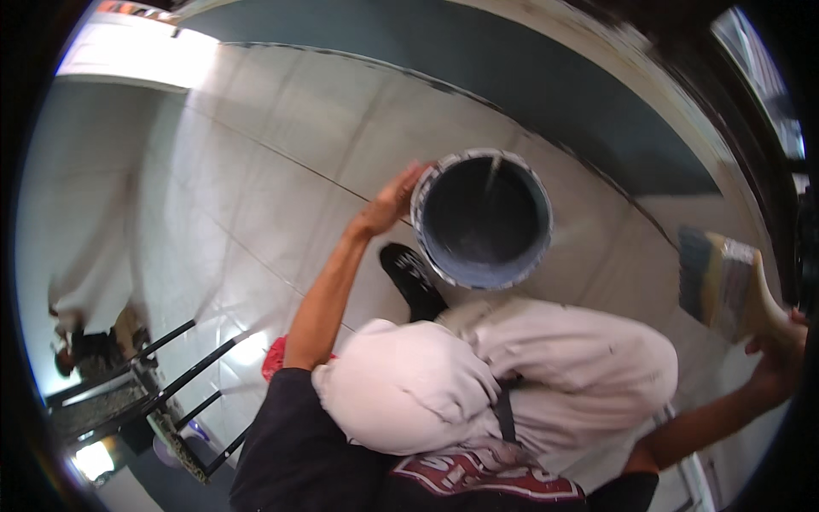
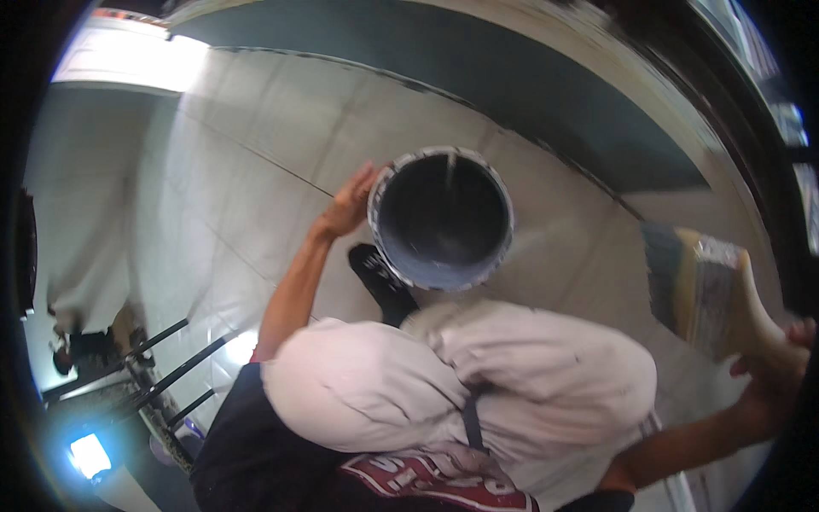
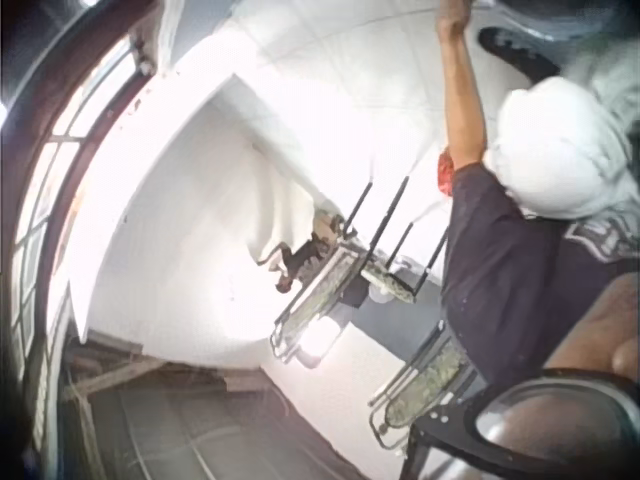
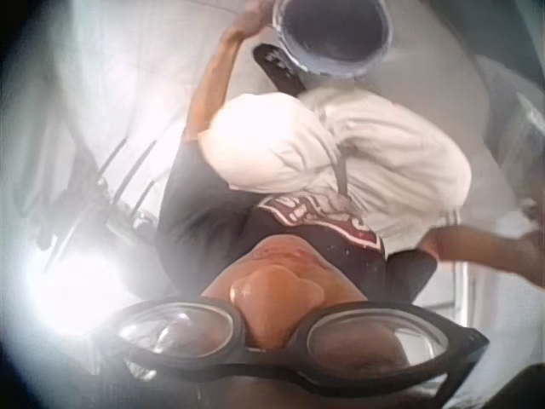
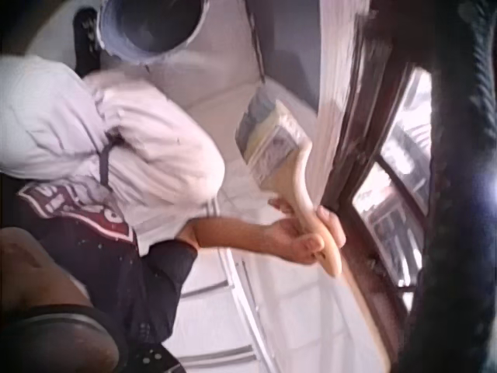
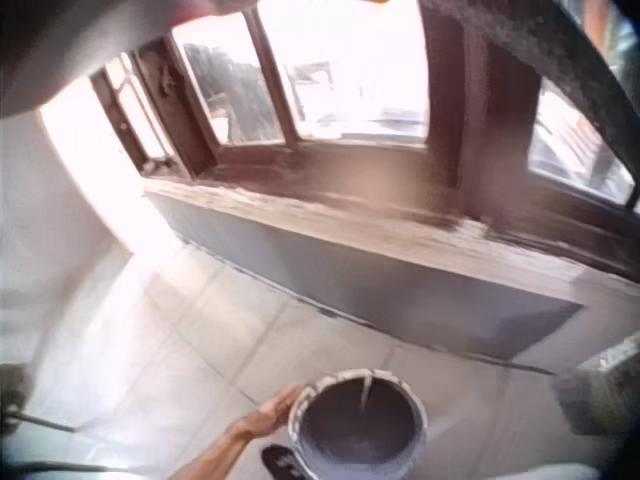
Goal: The person sits on the floor and uses a paintbrush to apply gray paint to the upper section of a tiled wall. They repeatedly dip the brush into a paint can and stroke the wall surface.
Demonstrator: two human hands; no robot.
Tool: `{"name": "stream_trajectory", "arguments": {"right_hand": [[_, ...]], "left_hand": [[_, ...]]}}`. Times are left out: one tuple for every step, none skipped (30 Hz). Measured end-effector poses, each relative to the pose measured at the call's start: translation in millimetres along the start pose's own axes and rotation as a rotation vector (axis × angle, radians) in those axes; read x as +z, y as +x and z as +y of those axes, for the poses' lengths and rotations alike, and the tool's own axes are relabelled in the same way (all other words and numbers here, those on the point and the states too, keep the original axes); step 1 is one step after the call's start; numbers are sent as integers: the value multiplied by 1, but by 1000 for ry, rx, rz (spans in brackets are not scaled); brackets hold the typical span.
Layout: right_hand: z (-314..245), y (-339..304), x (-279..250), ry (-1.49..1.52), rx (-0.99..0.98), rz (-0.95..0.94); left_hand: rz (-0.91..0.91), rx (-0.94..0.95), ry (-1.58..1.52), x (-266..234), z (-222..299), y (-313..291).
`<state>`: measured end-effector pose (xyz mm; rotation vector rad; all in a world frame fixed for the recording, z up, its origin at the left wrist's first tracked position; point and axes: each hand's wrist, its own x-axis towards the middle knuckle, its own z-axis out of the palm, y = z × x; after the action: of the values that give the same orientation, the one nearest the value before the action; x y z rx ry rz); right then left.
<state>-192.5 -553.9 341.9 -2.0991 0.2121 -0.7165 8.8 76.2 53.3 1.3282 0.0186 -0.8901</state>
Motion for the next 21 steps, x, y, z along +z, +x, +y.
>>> {"name": "stream_trajectory", "arguments": {"right_hand": [[-11, -24, -4, 17, -14, 57], [-21, -42, 0, 42, -29, 92], [-35, -59, 9, 64, -36, 109], [-47, -76, 20, 95, -27, 104], [-61, -89, 42, 117, -14, 114], [-73, -100, 63, 141, 0, 109], [-83, -110, 88, 165, 18, 90], [-94, -118, 112, 193, 28, 70], [-99, -128, 132, 213, 40, 56], [-98, -136, 156, 244, 44, 37], [-100, -143, 172, 229, 36, 50], [-100, -151, 185, 220, 56, 108], [-93, -156, 194, 223, 39, 64], [-90, -160, 211, 268, 64, 65], [-85, -162, 222, 307, 60, 42], [-83, -164, 234, 274, 49, 37], [-82, -164, 245, 244, 35, 33], [-76, -164, 253, 193, 33, 40], [-70, -165, 261, 144, 29, 22], [-65, -166, 270, 112, 26, -4], [-60, -168, 280, 80, 24, -28]], "left_hand": [[-47, -30, -25, 24, -2, 8], [-82, -55, -43, 47, -1, 12], [-140, -38, -53, 63, -15, 20], [-180, -18, -46, 74, -26, 24], [-229, -1, -24, 62, -22, 36], [-231, 18, -16, 58, -22, 43], [-232, 31, -15, 59, -28, 45], [-234, 55, -19, 61, -32, 46], [-217, 95, 7, 66, -34, 49], [-177, 104, 8, 65, -37, 45], [-160, 111, 6, 70, -37, 45], [-151, 114, 10, 79, -37, 44], [-117, 121, -10, 81, -38, 42], [-73, 123, -31, 76, -36, 36], [-31, 124, -52, 72, -33, 26], [22, 155, -66, 62, -28, 16], [76, 188, -79, 45, -17, 2], [110, 206, -97, 29, -10, -4], [155, 285, -34, 8, -6, -18], [218, 362, 37, -16, 0, -43], [243, 458, 119, -39, 10, -68]]}}
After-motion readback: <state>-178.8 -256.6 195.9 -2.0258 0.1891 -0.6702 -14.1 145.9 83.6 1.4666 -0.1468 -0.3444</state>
